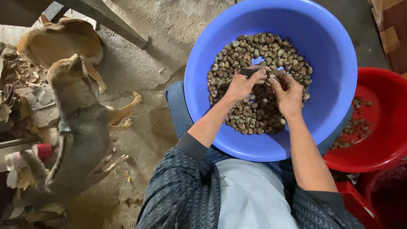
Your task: The person is using a small handheld tool to peel or clean cashew nuts, sorting them from a blue bowl into red bowls.
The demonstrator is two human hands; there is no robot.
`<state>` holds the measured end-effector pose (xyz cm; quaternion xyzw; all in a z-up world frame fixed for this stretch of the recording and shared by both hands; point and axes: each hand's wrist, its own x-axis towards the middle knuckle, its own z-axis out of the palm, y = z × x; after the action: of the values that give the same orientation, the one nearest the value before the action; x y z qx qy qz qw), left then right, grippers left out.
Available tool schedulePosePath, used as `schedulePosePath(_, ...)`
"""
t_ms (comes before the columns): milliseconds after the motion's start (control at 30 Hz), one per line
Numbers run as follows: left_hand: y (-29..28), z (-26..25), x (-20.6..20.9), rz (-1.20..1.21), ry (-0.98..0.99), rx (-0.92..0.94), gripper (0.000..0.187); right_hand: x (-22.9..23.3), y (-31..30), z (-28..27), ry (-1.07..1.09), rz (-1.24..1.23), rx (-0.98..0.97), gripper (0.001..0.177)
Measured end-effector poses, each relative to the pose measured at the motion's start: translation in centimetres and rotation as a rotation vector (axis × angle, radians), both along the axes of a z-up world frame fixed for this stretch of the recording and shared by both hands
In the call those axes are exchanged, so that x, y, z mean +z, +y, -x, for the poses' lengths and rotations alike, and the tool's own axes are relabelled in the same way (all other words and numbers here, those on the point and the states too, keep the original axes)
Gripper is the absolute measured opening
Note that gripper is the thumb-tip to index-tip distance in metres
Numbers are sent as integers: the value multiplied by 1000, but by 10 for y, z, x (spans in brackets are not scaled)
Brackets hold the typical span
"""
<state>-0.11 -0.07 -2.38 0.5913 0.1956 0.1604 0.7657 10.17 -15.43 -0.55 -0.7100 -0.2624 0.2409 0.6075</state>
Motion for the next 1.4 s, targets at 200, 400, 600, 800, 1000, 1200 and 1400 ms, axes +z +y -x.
schedulePosePath(200,-1,-2,-9,-36,8,12,36,-6,0,0,-44,53,-4,20)
schedulePosePath(400,0,2,-7,-22,-44,-42,35,-14,0,-1,125,49,-40,20)
schedulePosePath(600,-1,5,12,-12,-20,-36,37,-26,-3,-8,702,-125,-109,18)
schedulePosePath(800,1,6,10,-14,-38,-14,33,-22,-5,-8,895,-180,-102,13)
schedulePosePath(1000,0,-4,47,0,56,0,35,-20,-5,-8,919,-178,-119,17)
schedulePosePath(1200,4,-6,19,-53,282,143,41,41,-41,-26,541,-78,-189,29)
schedulePosePath(1400,7,-3,-8,-65,133,150,46,70,-125,-53,-123,-75,-397,22)
